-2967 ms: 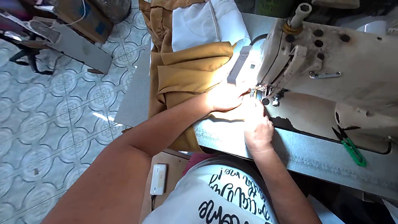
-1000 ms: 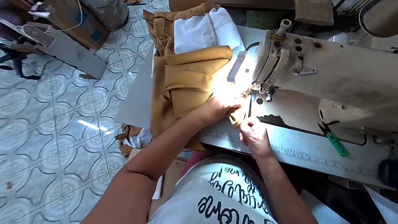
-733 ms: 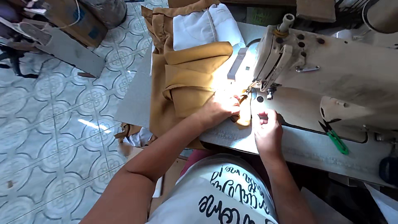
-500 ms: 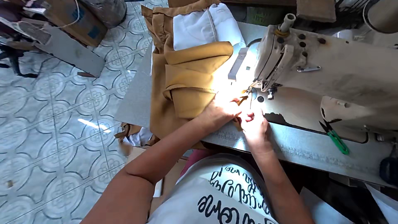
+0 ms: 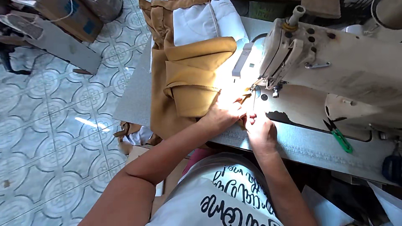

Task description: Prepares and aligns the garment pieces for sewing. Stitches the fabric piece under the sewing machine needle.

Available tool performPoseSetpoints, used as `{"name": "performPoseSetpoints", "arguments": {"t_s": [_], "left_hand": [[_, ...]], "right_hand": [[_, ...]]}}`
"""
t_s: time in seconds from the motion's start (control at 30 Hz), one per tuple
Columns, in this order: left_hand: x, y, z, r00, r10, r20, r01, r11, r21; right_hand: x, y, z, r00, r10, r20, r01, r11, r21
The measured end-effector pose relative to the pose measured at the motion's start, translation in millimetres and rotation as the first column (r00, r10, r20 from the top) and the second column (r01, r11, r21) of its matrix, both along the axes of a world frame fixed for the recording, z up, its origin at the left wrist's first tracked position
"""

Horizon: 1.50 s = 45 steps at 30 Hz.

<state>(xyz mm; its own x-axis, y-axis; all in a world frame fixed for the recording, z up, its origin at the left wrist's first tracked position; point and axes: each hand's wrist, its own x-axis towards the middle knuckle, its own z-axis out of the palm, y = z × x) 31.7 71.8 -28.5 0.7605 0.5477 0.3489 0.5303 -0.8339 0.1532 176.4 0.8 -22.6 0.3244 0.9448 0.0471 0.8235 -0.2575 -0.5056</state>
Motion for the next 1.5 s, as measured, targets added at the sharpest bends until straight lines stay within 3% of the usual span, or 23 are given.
{"name": "performPoseSetpoints", "arguments": {"t_s": [0.2,0.33,0.57,0.83,1.03,1.2,1.5], "left_hand": [[-1.3,-4.0,0.0,1.0,0.001,-0.022,-0.002,0.999,-0.044],[1.4,-6.3,-0.2,0.996,0.033,0.08,-0.03,0.999,-0.046],[0.7,-9.2,-0.7,0.995,0.037,0.092,-0.032,0.998,-0.054],[0.2,-11.9,-1.2,0.998,0.031,-0.056,-0.037,0.993,-0.112],[4.1,-9.6,24.6,0.945,0.039,-0.323,-0.11,0.973,-0.205],[-2.8,-2.3,24.3,0.951,0.012,-0.31,-0.074,0.98,-0.187],[-1.2,0.5,25.9,0.945,0.023,-0.326,-0.091,0.977,-0.194]], "right_hand": [[2.8,-2.3,-0.6,0.999,-0.003,-0.042,0.007,0.996,0.086],[1.1,-1.6,-2.8,0.999,0.009,-0.035,-0.009,1.0,0.013],[-2.7,-2.3,2.1,0.996,-0.027,-0.085,0.022,0.998,-0.056],[7.2,-4.7,14.7,0.994,-0.039,-0.104,0.039,0.999,0.003],[11.0,-2.8,17.3,0.995,0.056,-0.08,-0.058,0.998,-0.027],[8.8,-0.3,14.6,0.996,0.094,-0.005,-0.094,0.989,-0.112],[12.0,-3.9,4.0,0.989,0.142,0.033,-0.143,0.99,0.022]]}}
